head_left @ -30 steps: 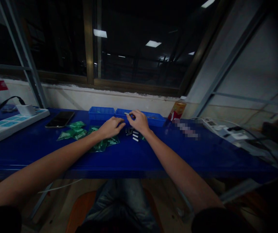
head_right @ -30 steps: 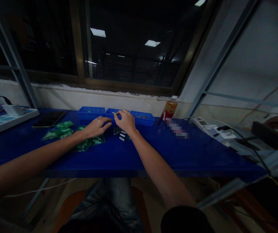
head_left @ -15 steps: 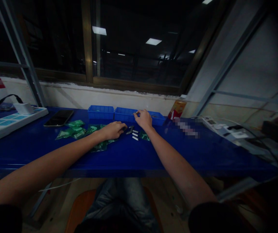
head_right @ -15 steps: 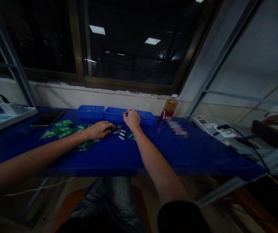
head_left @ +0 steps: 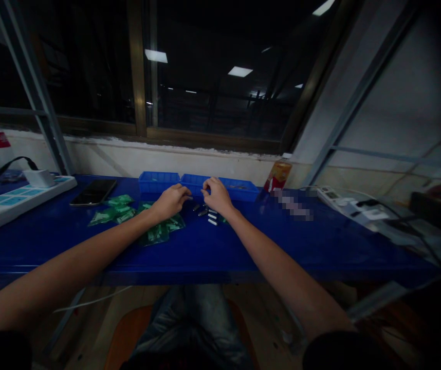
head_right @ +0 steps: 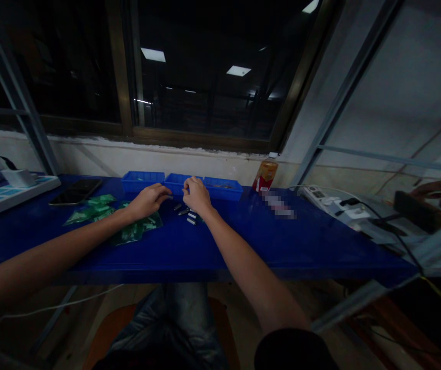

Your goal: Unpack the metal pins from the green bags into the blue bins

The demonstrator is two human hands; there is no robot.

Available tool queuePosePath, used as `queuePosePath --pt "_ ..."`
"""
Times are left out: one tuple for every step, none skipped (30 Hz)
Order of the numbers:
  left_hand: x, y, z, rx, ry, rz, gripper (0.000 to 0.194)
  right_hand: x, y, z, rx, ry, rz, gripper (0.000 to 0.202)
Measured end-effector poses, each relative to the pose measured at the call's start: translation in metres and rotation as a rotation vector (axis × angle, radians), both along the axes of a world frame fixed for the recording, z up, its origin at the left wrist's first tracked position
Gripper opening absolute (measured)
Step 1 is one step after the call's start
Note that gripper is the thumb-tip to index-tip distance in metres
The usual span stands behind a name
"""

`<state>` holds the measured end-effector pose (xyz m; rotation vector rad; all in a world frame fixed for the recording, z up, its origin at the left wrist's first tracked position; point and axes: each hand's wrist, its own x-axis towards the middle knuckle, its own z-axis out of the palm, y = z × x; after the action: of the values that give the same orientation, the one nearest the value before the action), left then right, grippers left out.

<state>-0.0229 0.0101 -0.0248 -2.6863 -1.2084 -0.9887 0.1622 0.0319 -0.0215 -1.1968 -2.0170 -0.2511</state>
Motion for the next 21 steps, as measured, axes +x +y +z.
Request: queuePosePath --pt "-0.002 0.001 0.001 0.019 -0.021 0.009 0.017 -0.004 -0.004 0.001 -0.014 -0.021 0.047 0.009" --pt "-0.003 0.002 0.001 0.035 -0.044 0.012 0.016 -0.009 -0.007 0.001 -0.032 -0.039 0.097 0.009" --pt "-0.004 0.003 0.0 0.048 -0.068 0.012 0.015 -0.013 -0.011 0.002 -0.055 -0.054 0.143 0.011" --pt "-0.005 0.004 0.0 0.055 -0.093 0.009 0.015 -0.016 -0.015 0.002 -0.079 -0.067 0.181 0.013" --pt "-0.005 0.005 -0.001 0.057 -0.114 0.002 0.014 -0.019 -0.018 0.002 -0.103 -0.077 0.206 0.015" --pt "-0.006 0.005 -0.001 0.055 -0.132 -0.003 0.014 -0.021 -0.021 0.002 -0.126 -0.084 0.216 0.019" --pt "-0.005 0.005 -0.002 0.054 -0.147 -0.006 0.013 -0.023 -0.024 0.002 -0.143 -0.089 0.213 0.022" --pt "-0.005 0.004 -0.002 0.052 -0.156 -0.009 0.013 -0.024 -0.025 0.003 -0.152 -0.09 0.204 0.023" --pt "-0.004 0.004 -0.002 0.049 -0.162 -0.009 0.013 -0.024 -0.027 0.003 -0.15 -0.091 0.195 0.021" --pt "-0.004 0.003 -0.002 0.047 -0.164 -0.007 0.013 -0.024 -0.027 0.004 -0.14 -0.093 0.192 0.018" --pt "-0.003 0.002 -0.001 0.044 -0.165 -0.002 0.013 -0.024 -0.027 0.004 -0.125 -0.095 0.192 0.014" --pt "-0.003 0.001 -0.001 0.042 -0.163 0.001 0.012 -0.024 -0.027 0.005 -0.109 -0.096 0.195 0.011" --pt "-0.002 0.001 0.0 0.04 -0.16 0.002 0.012 -0.023 -0.027 0.005 -0.097 -0.097 0.198 0.009" --pt "-0.002 0.0 0.0 0.042 -0.158 0.002 0.012 -0.023 -0.026 0.005 -0.088 -0.098 0.198 0.008" --pt "-0.002 0.0 0.0 0.046 -0.157 0.001 0.012 -0.023 -0.025 0.006 -0.083 -0.099 0.196 0.007" --pt "-0.002 0.0 0.0 0.052 -0.157 -0.002 0.013 -0.023 -0.025 0.006 -0.079 -0.097 0.191 0.007" --pt "-0.002 0.0 0.0 0.059 -0.156 -0.005 0.014 -0.023 -0.024 0.006 -0.076 -0.094 0.187 0.009" --pt "-0.002 0.0 0.0 0.067 -0.153 -0.008 0.015 -0.023 -0.023 0.006 -0.072 -0.092 0.184 0.012" --pt "-0.002 0.0 0.0 0.074 -0.149 -0.009 0.016 -0.024 -0.023 0.005 -0.069 -0.093 0.183 0.016" --pt "-0.002 0.0 0.0 0.079 -0.143 -0.009 0.017 -0.024 -0.022 0.005 -0.067 -0.098 0.184 0.018" --pt "-0.003 0.0 0.0 0.084 -0.135 -0.005 0.017 -0.024 -0.022 0.006 -0.065 -0.105 0.187 0.02"
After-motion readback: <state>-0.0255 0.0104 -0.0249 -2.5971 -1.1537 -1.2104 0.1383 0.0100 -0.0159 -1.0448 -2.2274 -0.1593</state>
